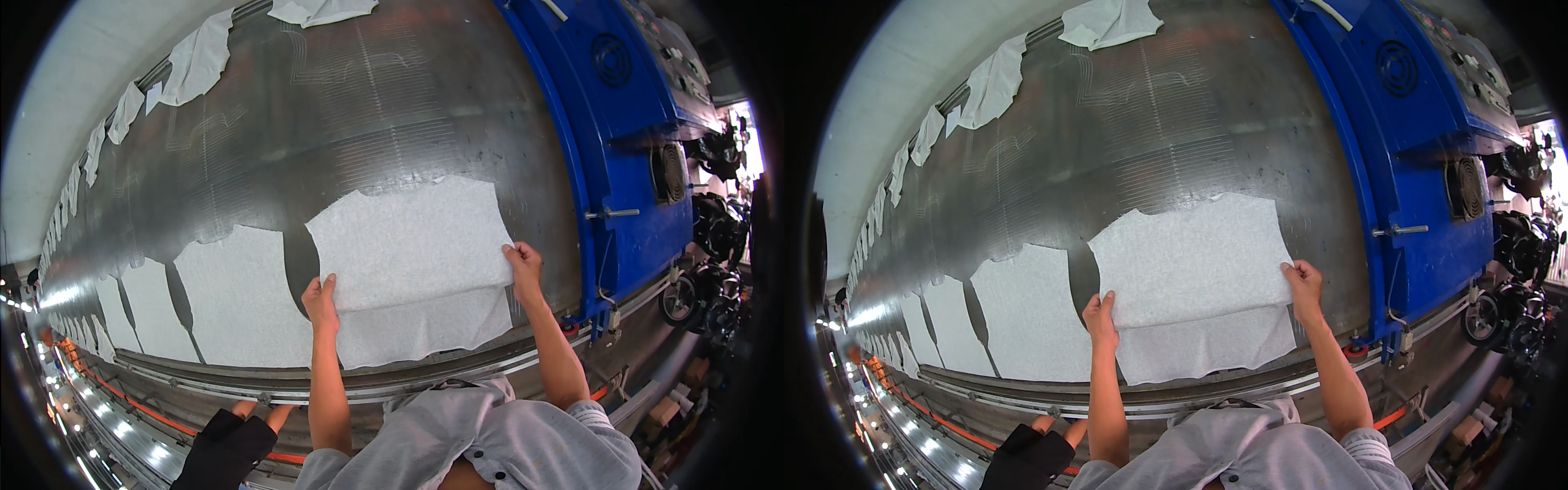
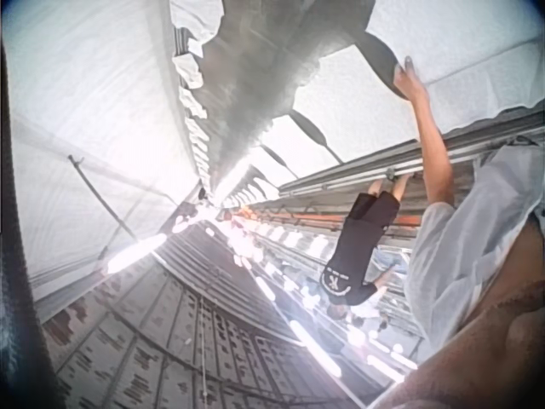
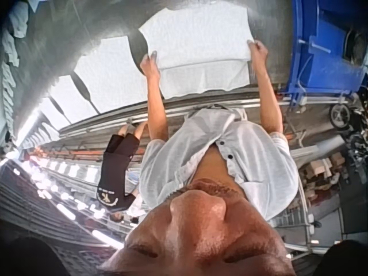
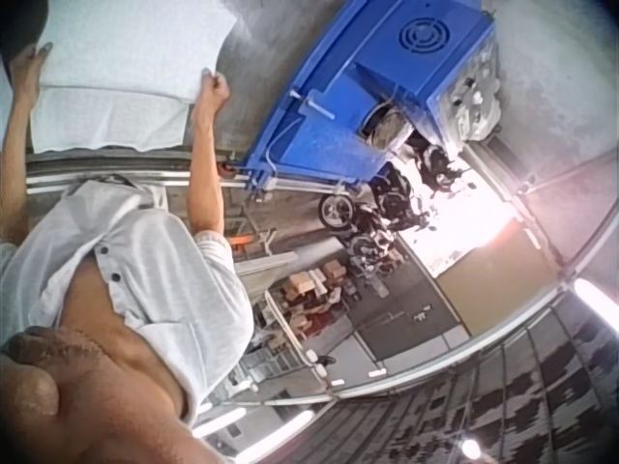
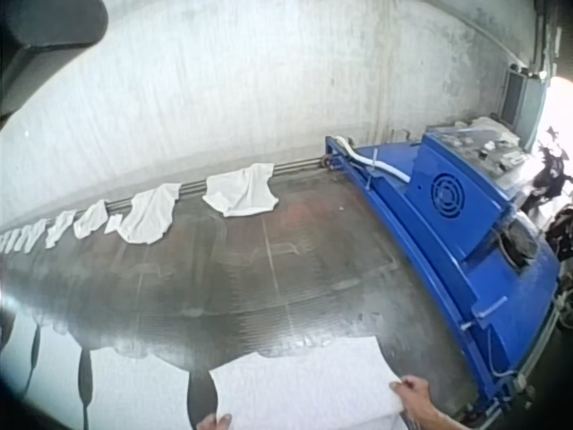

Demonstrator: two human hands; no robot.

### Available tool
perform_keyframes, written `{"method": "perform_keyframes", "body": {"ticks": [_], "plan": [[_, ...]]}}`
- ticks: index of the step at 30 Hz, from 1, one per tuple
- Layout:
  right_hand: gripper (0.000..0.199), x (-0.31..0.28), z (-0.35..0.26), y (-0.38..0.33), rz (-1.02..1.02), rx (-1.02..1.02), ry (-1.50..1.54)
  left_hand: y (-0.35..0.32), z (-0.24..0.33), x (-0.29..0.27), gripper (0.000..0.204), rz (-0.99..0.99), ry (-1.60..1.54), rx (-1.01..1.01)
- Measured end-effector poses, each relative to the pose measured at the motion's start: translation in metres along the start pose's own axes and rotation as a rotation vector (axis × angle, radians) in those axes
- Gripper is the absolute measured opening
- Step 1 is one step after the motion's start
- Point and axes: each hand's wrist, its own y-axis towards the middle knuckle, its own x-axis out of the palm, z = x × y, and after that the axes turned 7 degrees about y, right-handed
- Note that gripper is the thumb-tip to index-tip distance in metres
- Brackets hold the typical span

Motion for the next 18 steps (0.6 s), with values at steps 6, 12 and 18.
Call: {"method": "perform_keyframes", "body": {"ticks": [6,12,18], "plan": [[0.012,0.0,0.002,-0.004,0.01,-0.002,-0.003,-0.004,0.003,0.004,0.009,0.003,-0.023,0.0],[0.013,-0.004,0.007,-0.005,0.018,0.022,-0.015,-0.004,-0.005,0.001,0.01,0.006,-0.024,-0.022],[0.012,-0.011,0.014,-0.002,0.005,0.018,0.013,-0.005,-0.006,0.002,0.01,-0.007,-0.014,-0.013]]}}
